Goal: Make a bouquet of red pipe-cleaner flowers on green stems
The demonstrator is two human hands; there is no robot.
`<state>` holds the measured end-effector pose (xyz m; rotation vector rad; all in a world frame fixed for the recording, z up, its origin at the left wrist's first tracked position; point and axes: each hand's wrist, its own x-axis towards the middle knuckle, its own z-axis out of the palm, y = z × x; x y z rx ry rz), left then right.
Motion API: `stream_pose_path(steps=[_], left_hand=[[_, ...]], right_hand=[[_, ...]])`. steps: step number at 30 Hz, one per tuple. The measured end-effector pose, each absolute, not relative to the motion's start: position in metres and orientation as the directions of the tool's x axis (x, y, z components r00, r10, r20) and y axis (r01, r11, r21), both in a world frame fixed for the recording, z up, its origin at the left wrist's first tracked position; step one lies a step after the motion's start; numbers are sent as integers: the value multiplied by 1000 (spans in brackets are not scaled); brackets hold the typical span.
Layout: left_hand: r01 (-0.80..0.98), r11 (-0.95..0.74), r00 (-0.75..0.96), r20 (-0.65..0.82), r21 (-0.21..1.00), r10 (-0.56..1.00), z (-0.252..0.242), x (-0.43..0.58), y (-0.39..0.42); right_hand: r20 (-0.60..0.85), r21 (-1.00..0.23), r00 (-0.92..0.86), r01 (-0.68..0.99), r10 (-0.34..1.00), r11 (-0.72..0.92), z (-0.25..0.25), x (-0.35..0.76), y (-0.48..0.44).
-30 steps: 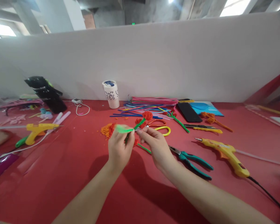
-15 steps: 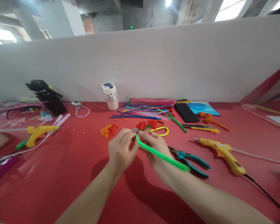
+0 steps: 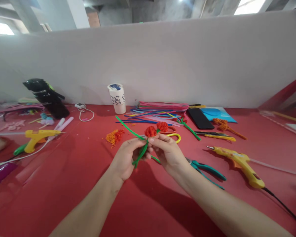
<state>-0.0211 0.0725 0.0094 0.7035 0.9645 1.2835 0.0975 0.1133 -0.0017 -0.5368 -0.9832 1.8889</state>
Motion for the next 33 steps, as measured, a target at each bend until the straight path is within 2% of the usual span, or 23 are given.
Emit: stream_pose_path(steps=[6, 10, 14, 17, 19, 22, 24, 26, 28, 30, 31, 33], left_hand=[[-520, 200, 40, -210, 831, 977, 15, -19, 68], [-460, 170, 77, -151, 872, 986, 16, -18, 67], [-349, 86, -29, -102, 933, 994, 13, -16, 68], [-164, -14, -177, -15, 986, 984, 10, -14, 68], [61, -97, -270, 110, 993, 956, 7, -15, 68], [399, -241, -318, 380, 885, 868, 0, -18, 68], [507, -313, -283, 499, 803, 820, -5, -20, 68], [550, -334, -244, 530, 766, 812, -7, -20, 68], [556, -324, -239, 520, 766, 820, -6, -19, 68], [467, -293, -285, 456, 834, 843, -2, -17, 67], [361, -258, -311, 377, 896, 873, 0, -15, 66], [41, -141, -305, 147, 989, 941, 4, -14, 68]], right_hand=[[24, -806, -572, -496, 820, -323, 4, 103, 118], [53, -834, -597, -468, 801, -293, 7, 107, 121], [100, -883, -611, -419, 786, -214, 7, 108, 123], [68, -897, -474, -415, 878, -155, 4, 105, 123], [34, -899, -377, -415, 926, -136, 0, 101, 122], [21, -888, -337, -438, 941, -137, -3, 97, 119], [31, -877, -336, -461, 941, -136, -4, 96, 117], [38, -869, -347, -474, 937, -140, -4, 96, 116], [37, -865, -380, -476, 924, -161, -3, 96, 116], [45, -856, -416, -485, 908, -179, -2, 97, 116], [54, -853, -437, -487, 898, -186, -2, 98, 117], [83, -848, -492, -492, 866, -198, -3, 99, 118]])
